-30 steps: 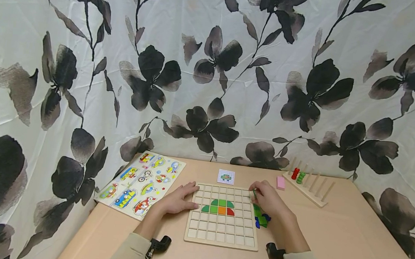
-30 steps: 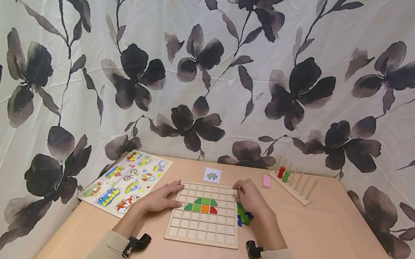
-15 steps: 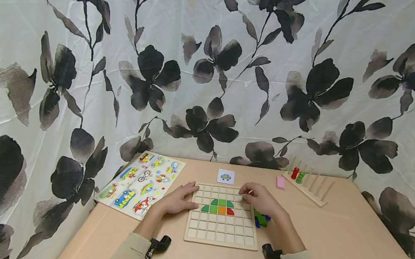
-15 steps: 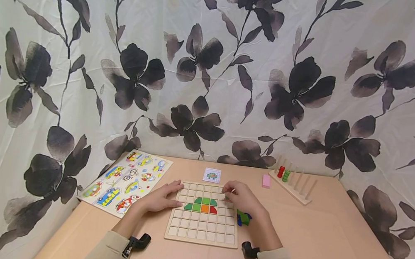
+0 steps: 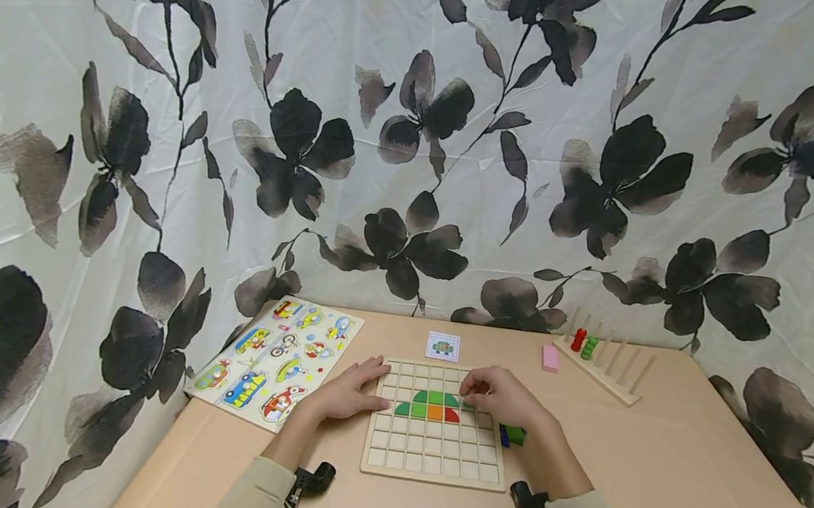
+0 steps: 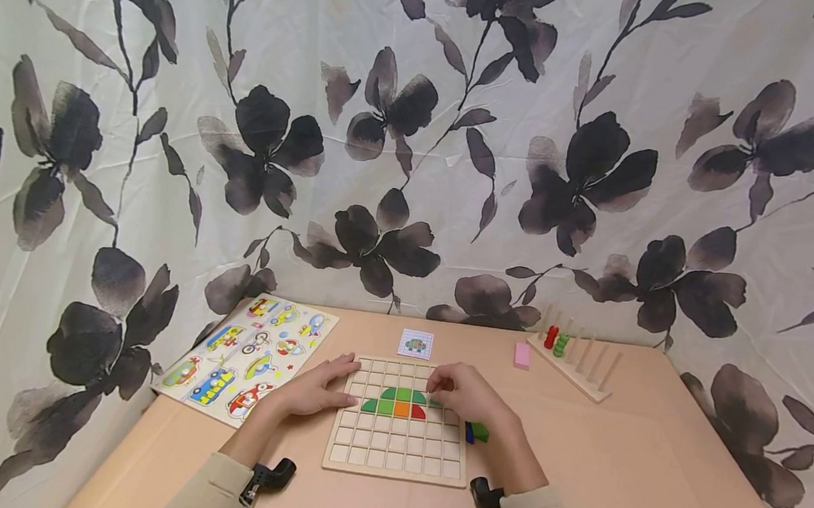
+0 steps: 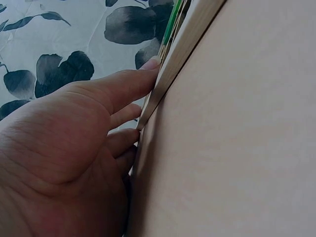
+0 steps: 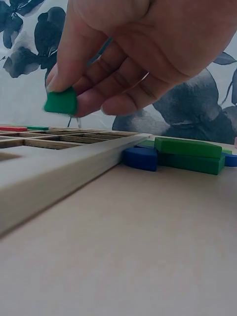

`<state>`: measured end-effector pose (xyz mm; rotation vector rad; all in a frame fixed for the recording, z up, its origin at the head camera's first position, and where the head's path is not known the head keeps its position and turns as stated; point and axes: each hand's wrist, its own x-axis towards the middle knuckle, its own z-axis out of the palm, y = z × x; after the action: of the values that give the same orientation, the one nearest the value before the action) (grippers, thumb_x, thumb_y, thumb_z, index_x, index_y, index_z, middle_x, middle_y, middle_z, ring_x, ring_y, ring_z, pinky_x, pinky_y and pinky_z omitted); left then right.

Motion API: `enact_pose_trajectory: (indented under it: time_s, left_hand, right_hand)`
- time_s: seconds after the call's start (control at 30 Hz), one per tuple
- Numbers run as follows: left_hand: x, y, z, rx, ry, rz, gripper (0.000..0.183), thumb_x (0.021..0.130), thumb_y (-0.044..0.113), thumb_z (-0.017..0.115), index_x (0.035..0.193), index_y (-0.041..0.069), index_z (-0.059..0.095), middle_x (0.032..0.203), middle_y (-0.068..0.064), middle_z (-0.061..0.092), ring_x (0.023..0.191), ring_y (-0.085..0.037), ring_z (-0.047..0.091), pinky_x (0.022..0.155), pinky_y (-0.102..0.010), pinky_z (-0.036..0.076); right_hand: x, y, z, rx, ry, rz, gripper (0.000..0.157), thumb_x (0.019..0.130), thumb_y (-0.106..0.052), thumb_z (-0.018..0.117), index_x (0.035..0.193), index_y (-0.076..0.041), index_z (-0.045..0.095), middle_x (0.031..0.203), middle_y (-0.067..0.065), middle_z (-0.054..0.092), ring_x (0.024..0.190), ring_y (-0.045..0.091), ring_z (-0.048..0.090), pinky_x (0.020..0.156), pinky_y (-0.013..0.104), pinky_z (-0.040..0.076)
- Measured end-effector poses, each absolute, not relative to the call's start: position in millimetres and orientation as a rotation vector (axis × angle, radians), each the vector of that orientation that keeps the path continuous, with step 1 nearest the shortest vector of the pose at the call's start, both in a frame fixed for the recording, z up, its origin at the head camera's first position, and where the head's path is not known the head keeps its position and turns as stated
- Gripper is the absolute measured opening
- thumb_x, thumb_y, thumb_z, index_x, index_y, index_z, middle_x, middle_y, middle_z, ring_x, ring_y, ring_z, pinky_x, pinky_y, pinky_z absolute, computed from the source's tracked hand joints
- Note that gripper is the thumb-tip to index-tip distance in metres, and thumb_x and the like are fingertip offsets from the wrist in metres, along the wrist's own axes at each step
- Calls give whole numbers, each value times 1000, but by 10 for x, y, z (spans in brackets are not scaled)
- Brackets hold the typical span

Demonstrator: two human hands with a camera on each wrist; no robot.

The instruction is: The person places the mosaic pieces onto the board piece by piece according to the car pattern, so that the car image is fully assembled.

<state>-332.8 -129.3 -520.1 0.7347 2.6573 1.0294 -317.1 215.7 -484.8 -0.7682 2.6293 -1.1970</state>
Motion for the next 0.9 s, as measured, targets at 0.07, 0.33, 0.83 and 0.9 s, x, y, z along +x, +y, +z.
enact_pose_trajectory:
  time_s: [0.07, 0.33, 0.83, 0.9]
  left_hand:
    - [-3325, -1292, -5203, 729, 2657, 1026, 74, 96, 39, 73, 158, 11, 44, 172, -17, 24, 162, -36, 16, 134, -53, 7]
    - [-3323, -1297, -5217, 745, 2662, 1024, 74, 97, 38, 73, 158, 9, 45, 172, -18, 25, 162, -37, 16, 134, -54, 9]
    - [-3323, -1296, -5209, 740, 2659, 1020, 74, 96, 39, 73, 158, 9, 44, 172, -18, 25, 162, -36, 16, 134, -54, 9]
    - [-3324, -1296, -5209, 737, 2660, 1016, 74, 97, 40, 73, 158, 9, 44, 172, -17, 25, 162, -36, 16, 134, -54, 8]
  right_hand:
    - [-3172, 2153, -4857, -756, 2604, -1183, 7, 97, 0, 68, 98, -3, 74, 88, 1, 67, 82, 18, 56, 68, 23, 49]
    - [-3175, 2154, -4884, -737, 2573, -1121, 8, 95, -1, 71, 92, -7, 75, 88, 1, 68, 84, 20, 55, 65, 23, 46]
    - [-3168, 2147, -4878, -769, 2564, -1127, 6, 93, -2, 74, 91, -7, 77, 86, 1, 71, 78, 17, 58, 63, 22, 49]
    - [-3166, 2148, -4880, -771, 2556, -1127, 7, 93, -2, 74, 92, -8, 78, 86, 1, 71, 77, 16, 58, 62, 22, 49]
